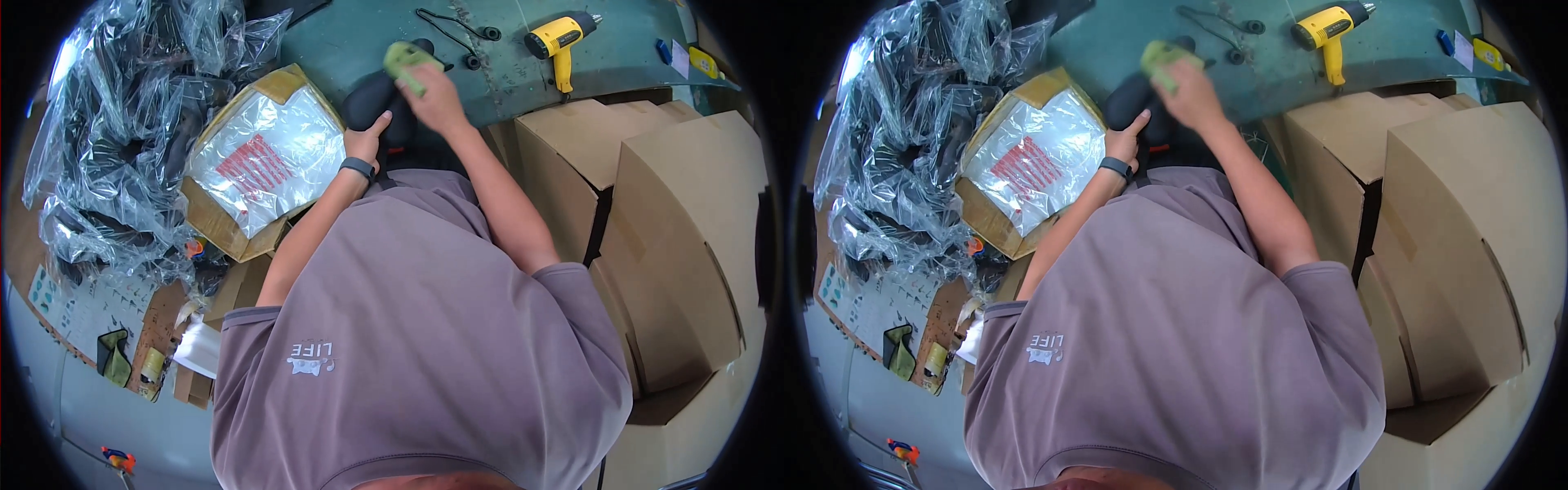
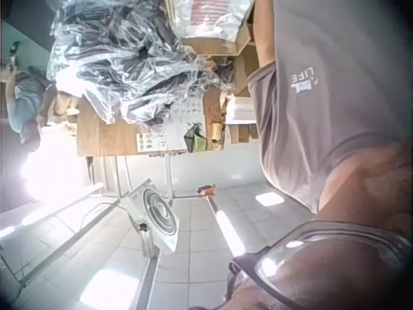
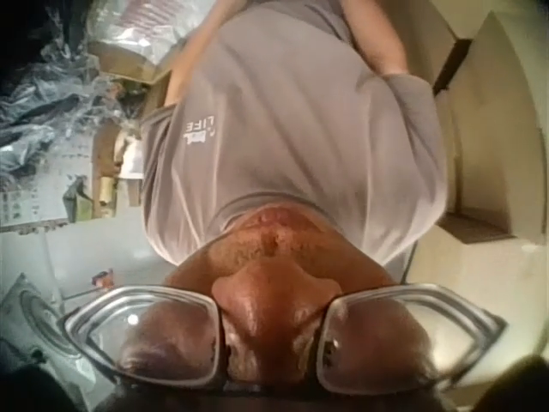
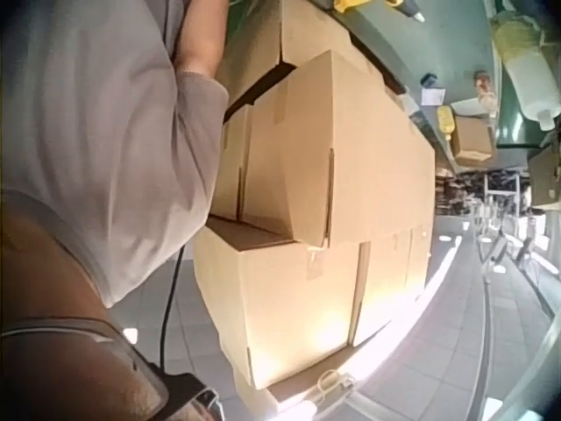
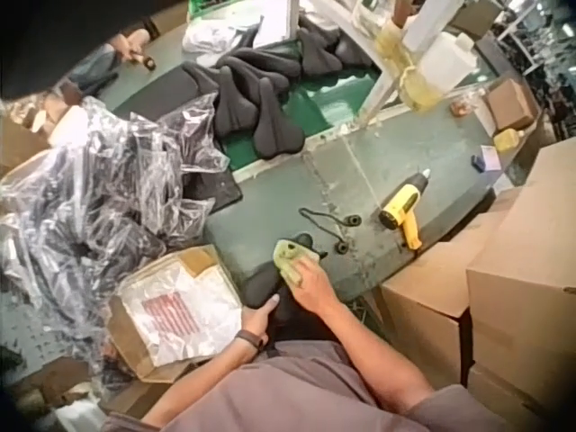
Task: Clean and wipe bicycle seats with a cloth and cleaning solution.
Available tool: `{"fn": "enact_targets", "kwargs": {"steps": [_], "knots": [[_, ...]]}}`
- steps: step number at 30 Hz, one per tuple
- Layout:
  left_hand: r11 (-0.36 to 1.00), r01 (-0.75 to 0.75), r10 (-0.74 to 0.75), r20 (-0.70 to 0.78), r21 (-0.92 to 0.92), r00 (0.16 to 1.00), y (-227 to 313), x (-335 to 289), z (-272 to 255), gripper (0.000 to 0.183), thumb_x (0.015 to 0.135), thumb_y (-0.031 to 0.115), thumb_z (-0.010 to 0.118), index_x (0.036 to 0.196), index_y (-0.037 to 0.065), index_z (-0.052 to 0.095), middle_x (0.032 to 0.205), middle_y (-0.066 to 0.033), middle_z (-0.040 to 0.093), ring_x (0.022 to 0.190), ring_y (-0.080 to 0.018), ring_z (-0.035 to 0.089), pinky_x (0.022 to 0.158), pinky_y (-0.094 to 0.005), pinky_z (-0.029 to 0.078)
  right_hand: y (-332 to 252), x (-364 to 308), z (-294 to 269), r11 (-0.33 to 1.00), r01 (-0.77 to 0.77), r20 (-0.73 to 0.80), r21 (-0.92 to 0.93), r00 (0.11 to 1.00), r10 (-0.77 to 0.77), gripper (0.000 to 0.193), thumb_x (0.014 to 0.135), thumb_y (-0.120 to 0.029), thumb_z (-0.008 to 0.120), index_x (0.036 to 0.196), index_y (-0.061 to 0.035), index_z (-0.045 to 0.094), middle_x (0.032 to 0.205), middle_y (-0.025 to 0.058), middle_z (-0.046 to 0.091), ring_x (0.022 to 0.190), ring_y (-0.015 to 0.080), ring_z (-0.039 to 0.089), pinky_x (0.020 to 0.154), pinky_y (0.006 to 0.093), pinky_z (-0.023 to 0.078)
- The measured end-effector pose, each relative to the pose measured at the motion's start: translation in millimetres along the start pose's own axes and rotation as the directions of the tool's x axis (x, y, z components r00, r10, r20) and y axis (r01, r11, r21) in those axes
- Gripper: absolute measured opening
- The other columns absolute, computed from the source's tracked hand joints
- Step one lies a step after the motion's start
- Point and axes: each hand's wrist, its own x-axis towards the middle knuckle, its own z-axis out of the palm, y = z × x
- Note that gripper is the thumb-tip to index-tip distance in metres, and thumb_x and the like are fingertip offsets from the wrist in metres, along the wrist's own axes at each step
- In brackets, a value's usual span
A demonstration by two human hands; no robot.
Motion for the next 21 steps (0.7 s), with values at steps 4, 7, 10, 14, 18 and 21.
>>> {"fn": "enact_targets", "kwargs": {"steps": [4,7,10,14,18,21], "knots": [[0.998,0.006,-0.003,-0.057,0.055,0.998,10,-9,7,0.064,0.087,0.014,0.097,0.142,-0.004,0.070,0.136,-0.0149,0.077,0.121,-0.0261,0.074,0.110,-0.0395,0.056,20,7,9,0.989,0.121,0.214,-0.089,0.972,-0.100,0.050,0.082,-0.008,0.081,0.131,-0.0139,0.079,0.116,0.0144,0.075,0.113,0.0392,0.072,0.097,0.0488,0.060],[0.998,-0.057,0.061,-0.090,0.037,0.994,11,-10,9,0.063,0.087,0.014,0.097,0.141,-0.005,0.070,0.136,-0.0154,0.077,0.120,-0.0264,0.075,0.109,-0.0391,0.057,60,43,0,0.993,0.053,0.077,-0.110,0.996,-0.044,0.036,0.089,-0.009,0.079,0.125,-0.0093,0.079,0.114,0.0143,0.075,0.109,0.0404,0.073,0.093,0.0473,0.061],[1.000,0.004,-0.002,-0.082,0.021,0.997,11,-11,10,0.062,0.090,0.013,0.095,0.144,-0.003,0.069,0.138,-0.0144,0.075,0.123,-0.0268,0.073,0.113,-0.0413,0.056,75,46,7,0.990,-0.048,0.016,-0.132,0.999,0.051,0.031,0.093,-0.010,0.077,0.125,-0.0080,0.079,0.114,0.0167,0.075,0.108,0.0425,0.073,0.094,0.0487,0.060],[0.998,0.039,-0.034,-0.127,0.045,0.991,13,-19,4,0.062,0.088,0.015,0.096,0.140,-0.006,0.071,0.136,-0.0153,0.077,0.119,-0.0263,0.074,0.110,-0.0391,0.056,32,7,11,0.991,0.131,0.233,-0.029,0.965,-0.120,0.049,0.083,-0.003,0.079,0.131,-0.0129,0.078,0.121,0.0171,0.076,0.118,0.0408,0.073,0.103,0.0498,0.060],[0.995,0.095,-0.089,-0.144,0.035,0.986,12,-18,1,0.058,0.089,0.015,0.095,0.138,-0.005,0.072,0.134,-0.0147,0.077,0.118,-0.0261,0.074,0.110,-0.0390,0.056,74,32,3,0.980,0.176,0.288,-0.093,0.947,-0.142,0.046,0.086,-0.008,0.081,0.132,-0.0139,0.078,0.122,0.0154,0.077,0.116,0.0402,0.074,0.101,0.0497,0.061],[0.995,0.096,-0.097,-0.043,-0.024,0.994,4,-14,-4,0.053,0.093,0.017,0.094,0.138,0.001,0.071,0.127,-0.0101,0.078,0.107,-0.0213,0.077,0.091,-0.0354,0.061,103,46,9,0.971,-0.155,-0.045,-0.180,0.988,0.149,0.032,0.096,-0.025,0.079,0.125,-0.0102,0.079,0.116,0.0182,0.077,0.108,0.0433,0.073,0.091,0.0515,0.061]]}}
